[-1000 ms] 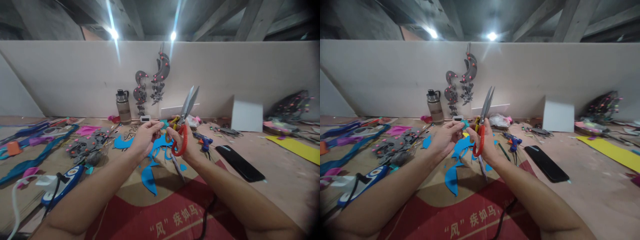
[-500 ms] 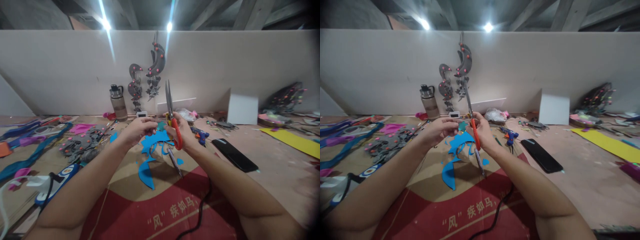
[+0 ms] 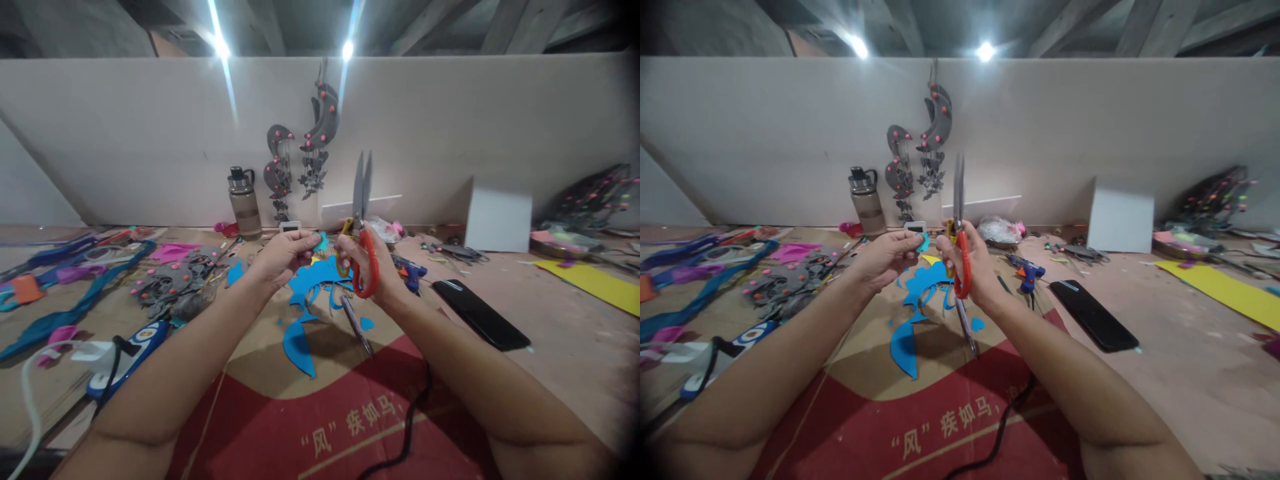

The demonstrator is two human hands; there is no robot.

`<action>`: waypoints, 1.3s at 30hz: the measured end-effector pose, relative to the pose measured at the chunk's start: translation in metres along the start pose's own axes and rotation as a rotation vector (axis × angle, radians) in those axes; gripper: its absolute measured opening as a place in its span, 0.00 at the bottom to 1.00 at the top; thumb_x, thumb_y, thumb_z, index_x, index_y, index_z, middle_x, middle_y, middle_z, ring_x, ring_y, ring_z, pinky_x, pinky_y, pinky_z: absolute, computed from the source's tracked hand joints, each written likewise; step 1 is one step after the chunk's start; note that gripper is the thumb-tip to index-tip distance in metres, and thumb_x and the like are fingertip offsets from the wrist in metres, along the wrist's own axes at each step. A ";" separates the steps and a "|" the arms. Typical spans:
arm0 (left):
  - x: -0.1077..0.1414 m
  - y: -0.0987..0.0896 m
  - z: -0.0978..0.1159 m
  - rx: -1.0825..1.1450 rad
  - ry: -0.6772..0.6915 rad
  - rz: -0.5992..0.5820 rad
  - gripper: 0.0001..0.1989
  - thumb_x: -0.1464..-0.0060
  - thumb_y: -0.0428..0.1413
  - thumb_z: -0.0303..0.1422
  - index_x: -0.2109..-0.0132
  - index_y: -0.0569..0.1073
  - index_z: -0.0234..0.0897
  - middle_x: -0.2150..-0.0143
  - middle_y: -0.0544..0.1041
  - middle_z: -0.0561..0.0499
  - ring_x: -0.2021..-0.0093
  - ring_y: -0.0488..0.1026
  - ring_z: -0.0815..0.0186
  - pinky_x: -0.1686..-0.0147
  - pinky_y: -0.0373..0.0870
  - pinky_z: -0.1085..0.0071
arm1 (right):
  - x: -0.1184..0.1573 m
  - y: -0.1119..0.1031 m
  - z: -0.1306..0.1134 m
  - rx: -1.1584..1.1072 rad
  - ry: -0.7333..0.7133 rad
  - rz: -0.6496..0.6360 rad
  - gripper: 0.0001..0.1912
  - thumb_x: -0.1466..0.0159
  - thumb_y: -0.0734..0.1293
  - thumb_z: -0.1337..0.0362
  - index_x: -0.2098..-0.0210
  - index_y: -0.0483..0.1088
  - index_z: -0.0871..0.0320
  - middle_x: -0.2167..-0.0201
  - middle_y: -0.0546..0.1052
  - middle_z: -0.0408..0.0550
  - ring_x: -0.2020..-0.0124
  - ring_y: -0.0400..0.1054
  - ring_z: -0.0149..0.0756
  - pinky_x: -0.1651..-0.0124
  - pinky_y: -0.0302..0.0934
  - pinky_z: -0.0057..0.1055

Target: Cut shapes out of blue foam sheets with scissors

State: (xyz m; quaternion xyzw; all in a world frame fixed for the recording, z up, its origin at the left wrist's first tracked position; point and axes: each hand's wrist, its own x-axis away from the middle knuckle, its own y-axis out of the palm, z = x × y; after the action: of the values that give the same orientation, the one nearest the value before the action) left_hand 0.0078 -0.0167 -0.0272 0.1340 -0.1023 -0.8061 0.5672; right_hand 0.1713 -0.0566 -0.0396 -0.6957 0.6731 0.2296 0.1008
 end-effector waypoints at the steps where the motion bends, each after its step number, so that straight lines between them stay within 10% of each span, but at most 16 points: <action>1: 0.000 0.001 0.000 0.054 -0.013 0.018 0.16 0.66 0.73 0.33 0.74 0.74 0.32 0.79 0.67 0.57 0.79 0.62 0.77 0.79 0.59 0.78 | -0.001 0.000 0.002 -0.030 0.000 0.020 0.21 0.43 0.72 0.53 0.56 0.63 0.53 0.73 0.68 0.36 0.78 0.60 0.24 0.76 0.53 0.25; 22: 0.006 0.010 -0.009 -0.038 0.119 0.029 0.19 0.64 0.72 0.39 0.69 0.76 0.32 0.77 0.74 0.53 0.78 0.70 0.73 0.77 0.59 0.76 | 0.004 0.001 0.005 0.021 -0.051 0.069 0.26 0.48 0.76 0.55 0.55 0.65 0.53 0.67 0.71 0.41 0.70 0.66 0.30 0.70 0.63 0.28; 39: -0.002 0.002 -0.014 -0.024 0.086 0.075 0.16 0.63 0.72 0.36 0.72 0.74 0.33 0.78 0.72 0.55 0.79 0.66 0.75 0.77 0.62 0.77 | -0.006 -0.006 0.024 0.022 0.065 0.096 0.23 0.46 0.74 0.50 0.58 0.65 0.54 0.76 0.64 0.34 0.81 0.54 0.23 0.81 0.50 0.21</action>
State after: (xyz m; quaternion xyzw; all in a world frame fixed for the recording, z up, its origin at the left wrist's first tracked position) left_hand 0.0146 -0.0158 -0.0392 0.1577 -0.0731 -0.7791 0.6023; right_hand 0.1727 -0.0398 -0.0588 -0.6686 0.7111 0.2038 0.0753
